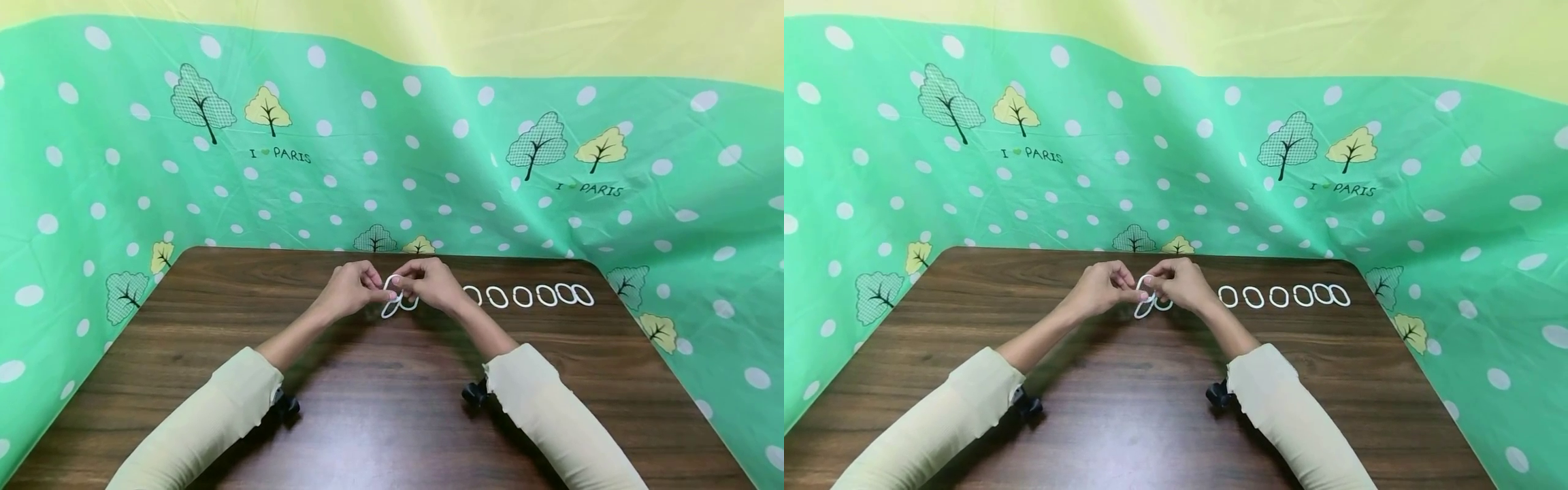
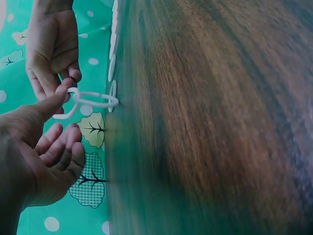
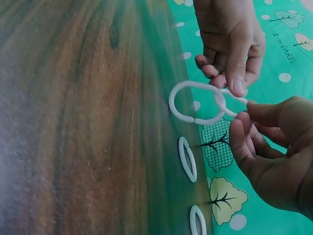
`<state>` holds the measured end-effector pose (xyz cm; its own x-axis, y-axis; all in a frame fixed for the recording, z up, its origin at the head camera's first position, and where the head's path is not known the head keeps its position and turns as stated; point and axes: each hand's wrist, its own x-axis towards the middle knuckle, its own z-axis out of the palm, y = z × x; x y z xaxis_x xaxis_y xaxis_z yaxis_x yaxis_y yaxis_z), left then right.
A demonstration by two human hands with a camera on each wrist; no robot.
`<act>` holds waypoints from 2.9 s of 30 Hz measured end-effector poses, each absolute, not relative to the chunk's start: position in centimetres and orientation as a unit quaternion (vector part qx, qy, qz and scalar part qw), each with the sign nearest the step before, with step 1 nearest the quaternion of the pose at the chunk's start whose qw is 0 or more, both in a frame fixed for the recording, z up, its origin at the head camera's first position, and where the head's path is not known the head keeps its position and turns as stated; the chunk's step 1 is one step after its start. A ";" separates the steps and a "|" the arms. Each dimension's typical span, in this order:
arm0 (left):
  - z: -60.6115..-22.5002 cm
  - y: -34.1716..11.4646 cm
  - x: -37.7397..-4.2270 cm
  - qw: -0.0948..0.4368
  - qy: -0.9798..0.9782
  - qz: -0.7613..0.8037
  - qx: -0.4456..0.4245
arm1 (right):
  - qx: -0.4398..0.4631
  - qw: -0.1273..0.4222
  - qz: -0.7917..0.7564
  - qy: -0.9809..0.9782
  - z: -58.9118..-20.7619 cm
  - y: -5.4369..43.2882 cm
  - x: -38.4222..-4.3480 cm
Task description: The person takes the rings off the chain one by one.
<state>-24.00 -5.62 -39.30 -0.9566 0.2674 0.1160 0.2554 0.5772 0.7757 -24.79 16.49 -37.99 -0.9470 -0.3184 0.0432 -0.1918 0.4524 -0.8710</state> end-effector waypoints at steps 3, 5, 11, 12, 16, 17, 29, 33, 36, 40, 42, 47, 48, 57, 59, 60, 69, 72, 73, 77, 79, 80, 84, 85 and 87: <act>-39.3 -5.5 -23.9 0.024 0.894 0.427 0.133 | -0.128 0.070 -0.524 0.839 -37.9 16.3 -24.5; -39.4 -5.5 -23.8 0.034 0.898 0.419 0.132 | -0.115 0.076 -0.540 0.830 -37.9 16.1 -24.3; -39.7 -5.7 -23.8 0.052 0.891 0.430 0.136 | -0.088 0.089 -0.568 0.813 -38.1 15.9 -24.0; -39.8 -5.8 -23.8 0.055 0.888 0.435 0.138 | -0.084 0.090 -0.572 0.811 -38.1 15.9 -24.0; -40.1 -6.1 -23.9 0.055 0.882 0.442 0.154 | -0.064 0.091 -0.583 0.805 -38.2 16.1 -23.9; -40.2 -6.2 -24.0 0.054 0.882 0.442 0.157 | -0.059 0.091 -0.587 0.802 -38.3 16.1 -24.0; -40.0 -6.8 -23.8 0.032 0.873 0.458 0.165 | -0.012 0.063 -0.595 0.801 -39.0 15.9 -24.1; -39.9 -6.8 -23.7 0.022 0.870 0.463 0.165 | -0.007 0.042 -0.583 0.812 -39.2 15.2 -24.1; -39.9 -6.8 -23.6 0.018 0.868 0.465 0.172 | -0.008 0.020 -0.563 0.826 -39.4 14.7 -24.1; -39.9 -6.8 -23.6 0.011 0.863 0.472 0.182 | -0.009 -0.007 -0.531 0.847 -39.4 14.1 -24.0; -39.9 -6.8 -23.6 0.008 0.859 0.476 0.186 | -0.008 -0.016 -0.519 0.855 -39.5 13.9 -23.9; -39.7 -6.9 -23.5 0.010 0.854 0.482 0.196 | 0.000 -0.037 -0.485 0.874 -39.7 13.3 -23.8; -39.7 -6.9 -23.6 0.011 0.854 0.482 0.196 | 0.002 -0.043 -0.476 0.878 -39.7 13.2 -23.8; -39.1 -7.3 -23.7 0.001 0.856 0.473 0.208 | 0.024 -0.111 -0.449 0.886 -39.4 12.6 -24.3; -39.0 -7.4 -23.7 0.009 0.855 0.475 0.208 | 0.038 -0.120 -0.455 0.881 -39.3 12.9 -24.6; -39.0 -7.5 -23.7 0.012 0.855 0.476 0.204 | 0.045 -0.121 -0.459 0.879 -39.4 13.1 -24.8; -39.3 -8.9 -24.5 0.032 0.869 0.475 0.136 | 0.032 -0.065 -0.420 0.904 -39.7 14.8 -25.5; -39.4 -9.2 -24.8 0.033 0.882 0.452 0.131 | 0.002 -0.042 -0.398 0.916 -39.8 15.0 -25.7; -39.6 -9.4 -25.0 0.035 0.886 0.443 0.132 | -0.011 -0.033 -0.391 0.920 -39.9 15.1 -25.8; -41.9 -10.5 -27.1 0.036 0.900 0.411 0.141 | -0.067 -0.009 -0.363 0.929 -42.3 15.4 -27.8; -43.8 -11.1 -28.7 0.036 0.906 0.397 0.140 | -0.089 0.001 -0.346 0.934 -44.1 15.7 -29.5; -44.8 -11.4 -29.6 0.034 0.910 0.390 0.138 | -0.101 0.004 -0.339 0.935 -45.1 15.9 -30.4; -47.6 -12.0 -32.1 0.032 0.921 0.368 0.124 | -0.130 0.014 -0.321 0.938 -47.1 15.9 -32.6; -48.1 -12.1 -32.5 0.032 0.922 0.366 0.121 | -0.138 0.014 -0.320 0.937 -47.2 15.8 -32.7; -48.6 -12.2 -33.0 0.034 0.925 0.362 0.114 | -0.151 0.010 -0.317 0.936 -46.3 15.2 -31.7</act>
<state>-33.03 -12.18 -48.60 -0.9715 0.2363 0.0196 0.1868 0.7120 0.6769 -31.67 15.20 -46.34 -0.9542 -0.2891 0.0773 -0.2766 0.7536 -0.5962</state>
